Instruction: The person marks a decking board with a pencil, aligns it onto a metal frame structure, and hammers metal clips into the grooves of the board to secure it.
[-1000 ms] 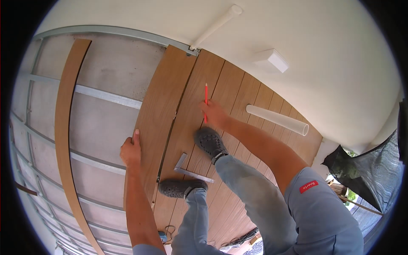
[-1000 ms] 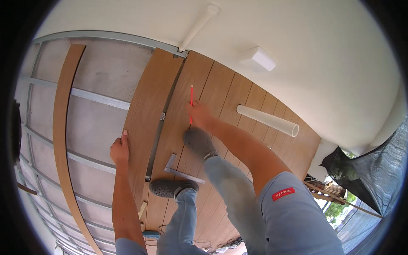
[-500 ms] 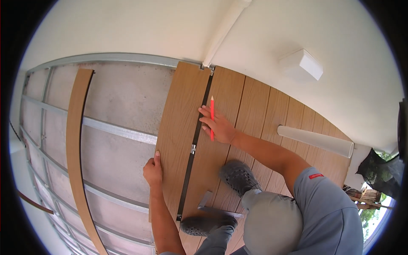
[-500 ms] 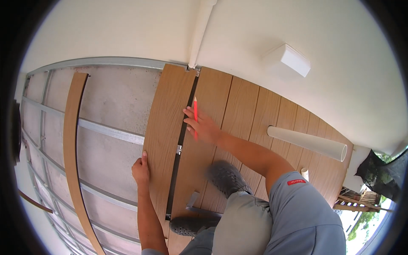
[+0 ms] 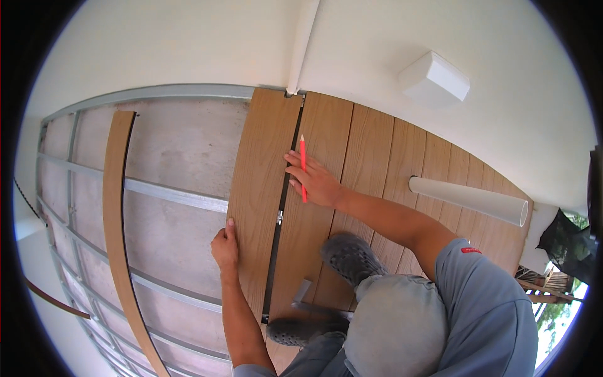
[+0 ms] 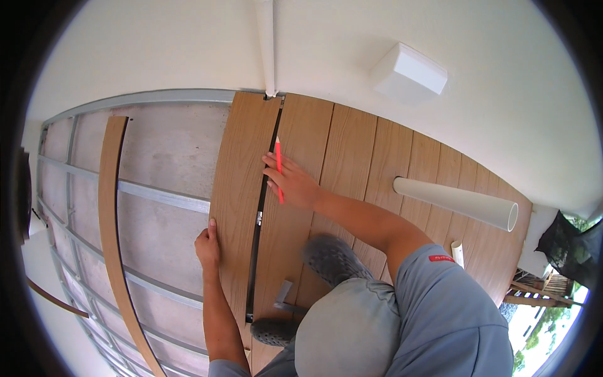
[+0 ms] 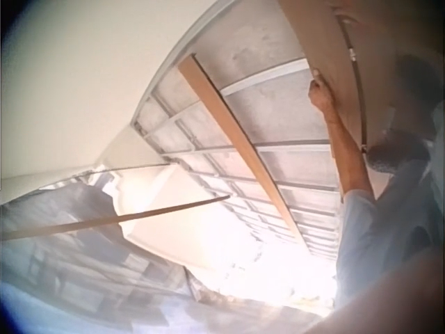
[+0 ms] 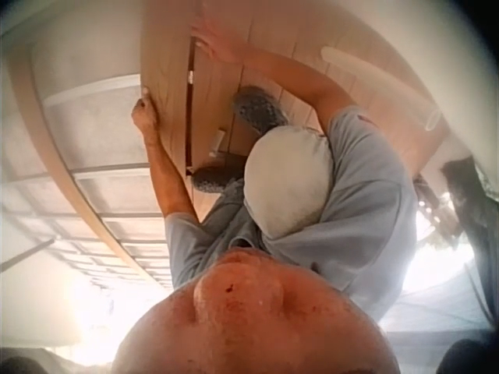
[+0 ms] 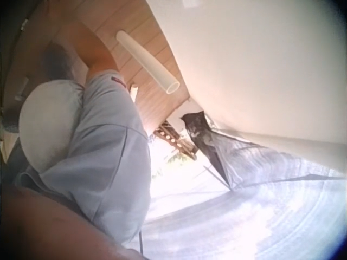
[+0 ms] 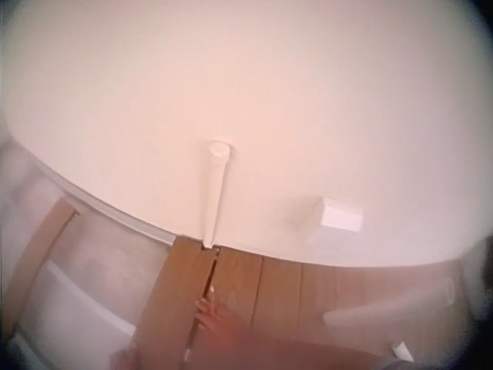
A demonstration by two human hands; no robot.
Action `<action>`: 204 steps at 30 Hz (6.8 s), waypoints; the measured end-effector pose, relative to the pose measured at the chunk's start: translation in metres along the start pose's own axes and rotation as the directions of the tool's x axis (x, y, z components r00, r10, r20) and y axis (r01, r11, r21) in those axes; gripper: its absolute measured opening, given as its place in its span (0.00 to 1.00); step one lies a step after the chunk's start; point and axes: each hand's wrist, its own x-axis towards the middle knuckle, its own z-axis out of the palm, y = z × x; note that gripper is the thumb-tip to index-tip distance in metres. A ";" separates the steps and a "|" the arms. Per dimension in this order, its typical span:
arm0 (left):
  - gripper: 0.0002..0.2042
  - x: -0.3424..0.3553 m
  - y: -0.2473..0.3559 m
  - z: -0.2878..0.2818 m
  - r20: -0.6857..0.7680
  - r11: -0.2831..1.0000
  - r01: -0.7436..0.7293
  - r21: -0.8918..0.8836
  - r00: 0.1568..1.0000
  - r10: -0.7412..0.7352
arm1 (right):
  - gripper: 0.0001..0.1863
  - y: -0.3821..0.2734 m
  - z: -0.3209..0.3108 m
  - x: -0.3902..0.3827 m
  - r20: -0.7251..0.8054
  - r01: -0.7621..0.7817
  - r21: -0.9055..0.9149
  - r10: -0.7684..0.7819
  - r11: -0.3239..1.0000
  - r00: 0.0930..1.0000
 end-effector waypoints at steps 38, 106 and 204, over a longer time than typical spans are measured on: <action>0.33 -0.009 0.010 0.008 0.037 0.999 -0.015 -0.030 0.999 0.016 | 0.13 0.004 0.008 -0.001 -0.101 0.017 0.000 -0.017 1.000 0.995; 0.41 0.013 0.033 0.013 0.132 0.995 0.019 0.094 0.991 -0.031 | 0.07 0.040 0.052 0.181 0.253 0.232 0.088 -0.247 0.969 0.935; 0.35 -0.100 -0.133 -0.005 -0.228 0.848 0.489 0.204 0.866 -0.445 | 0.24 0.010 0.011 0.046 0.149 0.078 -0.248 -0.041 0.966 0.988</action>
